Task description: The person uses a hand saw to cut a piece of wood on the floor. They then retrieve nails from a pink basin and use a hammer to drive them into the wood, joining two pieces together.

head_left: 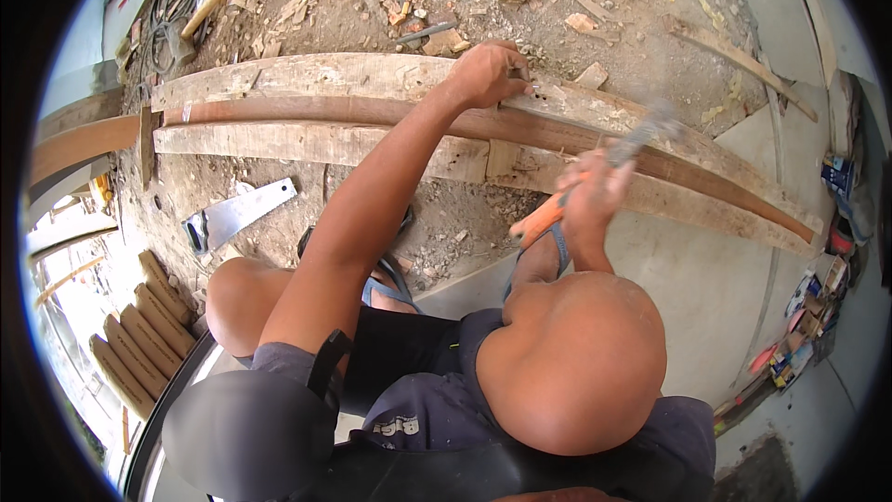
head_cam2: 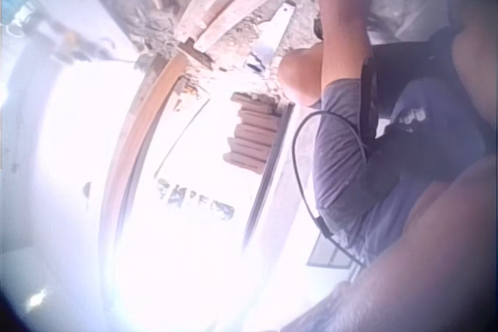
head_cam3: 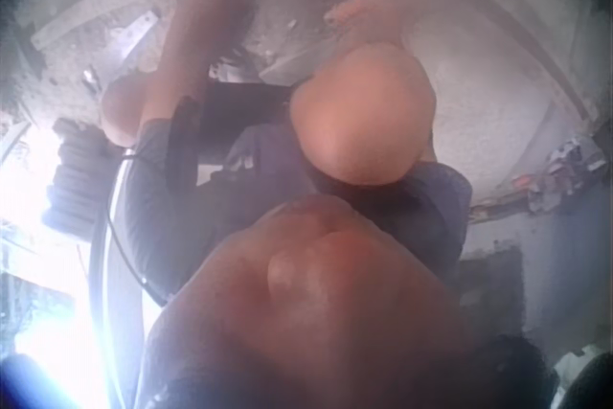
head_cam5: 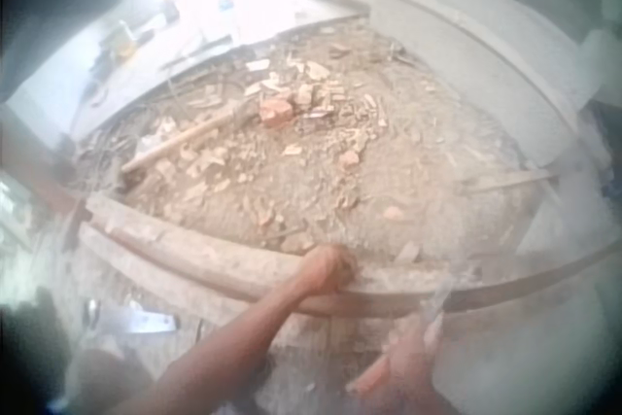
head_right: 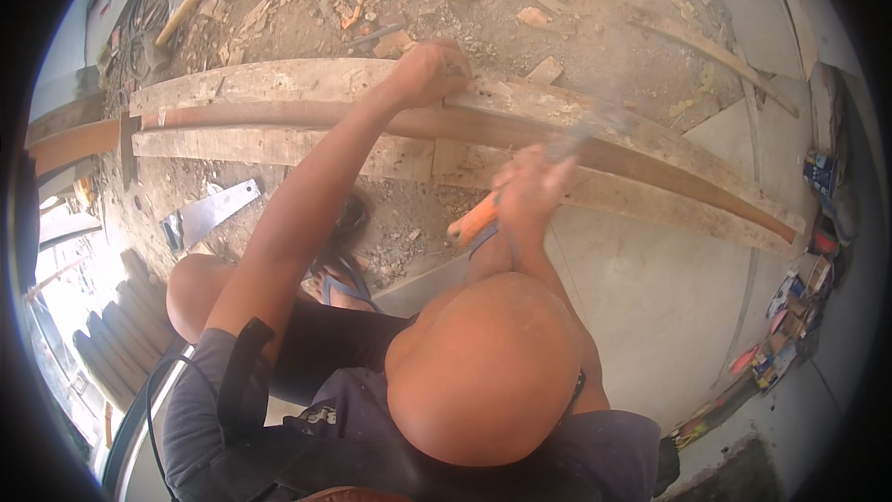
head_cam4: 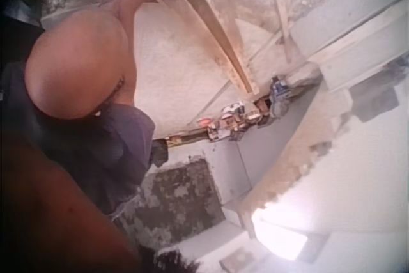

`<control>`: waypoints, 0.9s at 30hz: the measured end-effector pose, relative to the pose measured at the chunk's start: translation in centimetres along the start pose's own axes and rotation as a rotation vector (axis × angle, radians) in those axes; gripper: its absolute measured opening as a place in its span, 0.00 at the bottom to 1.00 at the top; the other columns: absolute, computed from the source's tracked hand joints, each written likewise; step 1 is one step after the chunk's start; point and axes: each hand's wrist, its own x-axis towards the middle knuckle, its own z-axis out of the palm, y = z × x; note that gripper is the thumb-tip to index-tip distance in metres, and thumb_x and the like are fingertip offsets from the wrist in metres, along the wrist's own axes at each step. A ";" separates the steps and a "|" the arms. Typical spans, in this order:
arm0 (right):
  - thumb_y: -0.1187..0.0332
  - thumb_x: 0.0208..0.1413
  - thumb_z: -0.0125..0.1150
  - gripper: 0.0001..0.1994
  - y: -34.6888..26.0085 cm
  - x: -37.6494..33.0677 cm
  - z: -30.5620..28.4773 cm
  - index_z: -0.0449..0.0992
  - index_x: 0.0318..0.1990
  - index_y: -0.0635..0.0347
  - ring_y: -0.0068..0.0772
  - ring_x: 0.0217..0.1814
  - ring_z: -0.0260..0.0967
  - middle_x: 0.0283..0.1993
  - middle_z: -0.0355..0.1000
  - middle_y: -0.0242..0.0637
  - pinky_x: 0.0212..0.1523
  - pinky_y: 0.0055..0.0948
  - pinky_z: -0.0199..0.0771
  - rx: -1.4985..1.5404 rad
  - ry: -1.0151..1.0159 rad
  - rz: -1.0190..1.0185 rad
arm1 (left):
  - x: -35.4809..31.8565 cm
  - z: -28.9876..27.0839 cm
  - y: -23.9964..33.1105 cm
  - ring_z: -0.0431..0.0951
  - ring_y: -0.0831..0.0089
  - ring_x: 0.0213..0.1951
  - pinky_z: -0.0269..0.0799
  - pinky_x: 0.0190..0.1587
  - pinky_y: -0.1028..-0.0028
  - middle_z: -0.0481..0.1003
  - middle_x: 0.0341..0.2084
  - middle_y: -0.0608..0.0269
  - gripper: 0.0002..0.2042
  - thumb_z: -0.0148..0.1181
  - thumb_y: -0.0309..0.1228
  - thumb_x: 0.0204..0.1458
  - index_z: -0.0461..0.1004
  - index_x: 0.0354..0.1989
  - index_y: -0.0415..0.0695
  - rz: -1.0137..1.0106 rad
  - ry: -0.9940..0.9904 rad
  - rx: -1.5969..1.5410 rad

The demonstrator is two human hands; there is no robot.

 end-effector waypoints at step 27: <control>0.71 0.65 0.47 0.11 2.4 1.0 -0.1 0.59 0.53 0.54 0.16 0.19 0.56 0.28 0.60 0.29 0.18 0.21 0.63 0.000 -0.313 0.377 | -0.6 -0.4 -1.6 0.78 0.58 0.42 0.73 0.47 0.62 0.78 0.38 0.56 0.17 0.74 0.42 0.43 0.80 0.37 0.45 -0.038 -0.031 -0.007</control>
